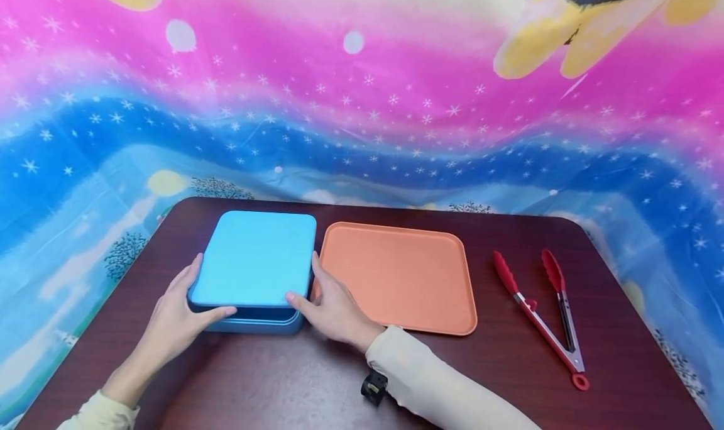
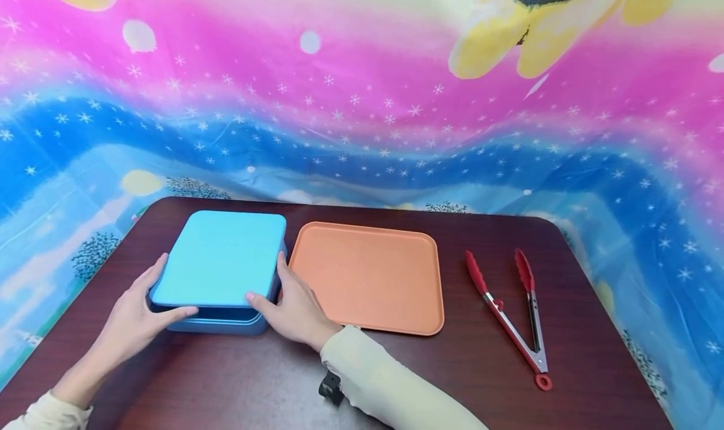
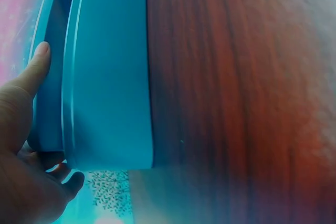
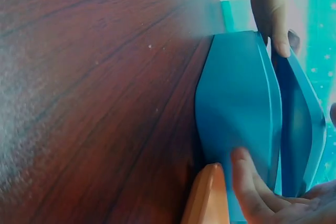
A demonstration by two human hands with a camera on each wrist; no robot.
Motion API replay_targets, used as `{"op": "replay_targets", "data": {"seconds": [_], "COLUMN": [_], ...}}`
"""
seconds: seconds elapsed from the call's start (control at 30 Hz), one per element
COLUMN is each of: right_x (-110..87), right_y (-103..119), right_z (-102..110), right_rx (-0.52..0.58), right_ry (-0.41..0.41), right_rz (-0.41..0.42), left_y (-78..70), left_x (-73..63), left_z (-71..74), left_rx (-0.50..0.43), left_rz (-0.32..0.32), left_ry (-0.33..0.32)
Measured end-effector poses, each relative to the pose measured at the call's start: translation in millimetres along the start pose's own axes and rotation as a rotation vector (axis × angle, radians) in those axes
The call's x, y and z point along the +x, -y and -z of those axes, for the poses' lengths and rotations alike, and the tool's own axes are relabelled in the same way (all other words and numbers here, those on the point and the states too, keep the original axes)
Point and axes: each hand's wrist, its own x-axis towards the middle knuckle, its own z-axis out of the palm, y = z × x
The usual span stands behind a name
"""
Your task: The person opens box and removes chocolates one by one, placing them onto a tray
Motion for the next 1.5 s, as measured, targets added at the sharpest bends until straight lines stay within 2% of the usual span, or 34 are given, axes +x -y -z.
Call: {"op": "replay_targets", "data": {"seconds": [0.13, 0.3, 0.4, 0.57, 0.83, 1.03, 1.23, 1.5], "right_x": [-0.4, -2.6, -3.6, -4.8, -7.1, -8.8, -9.9, -8.8], "right_y": [3, 9, 14, 18, 25, 26, 25, 26], "right_z": [2, 4, 4, 2, 7, 7, 0, -4], "right_rx": [-0.006, 0.131, 0.211, 0.259, 0.3, 0.289, 0.357, 0.376], "right_ry": [-0.065, -0.099, -0.116, -0.118, -0.13, -0.148, -0.142, -0.114], "right_rz": [0.03, 0.095, 0.125, 0.144, 0.133, 0.12, 0.108, 0.074], "left_y": [-6.6, -7.7, -5.3, -2.6, -6.0, 0.8, 12.8, 23.9], "left_x": [0.8, 0.2, -1.3, -3.8, 5.1, 7.1, 4.4, 3.1], "left_z": [1.7, 4.0, 5.7, 9.9, 25.1, 34.6, 42.4, 49.6], "left_rx": [-0.009, -0.059, -0.127, -0.197, -0.163, -0.206, -0.233, -0.201], "left_rz": [-0.012, -0.033, -0.07, -0.137, -0.099, -0.144, -0.219, -0.229], "left_ry": [-0.011, -0.024, -0.029, -0.059, -0.053, -0.017, 0.031, 0.101]}}
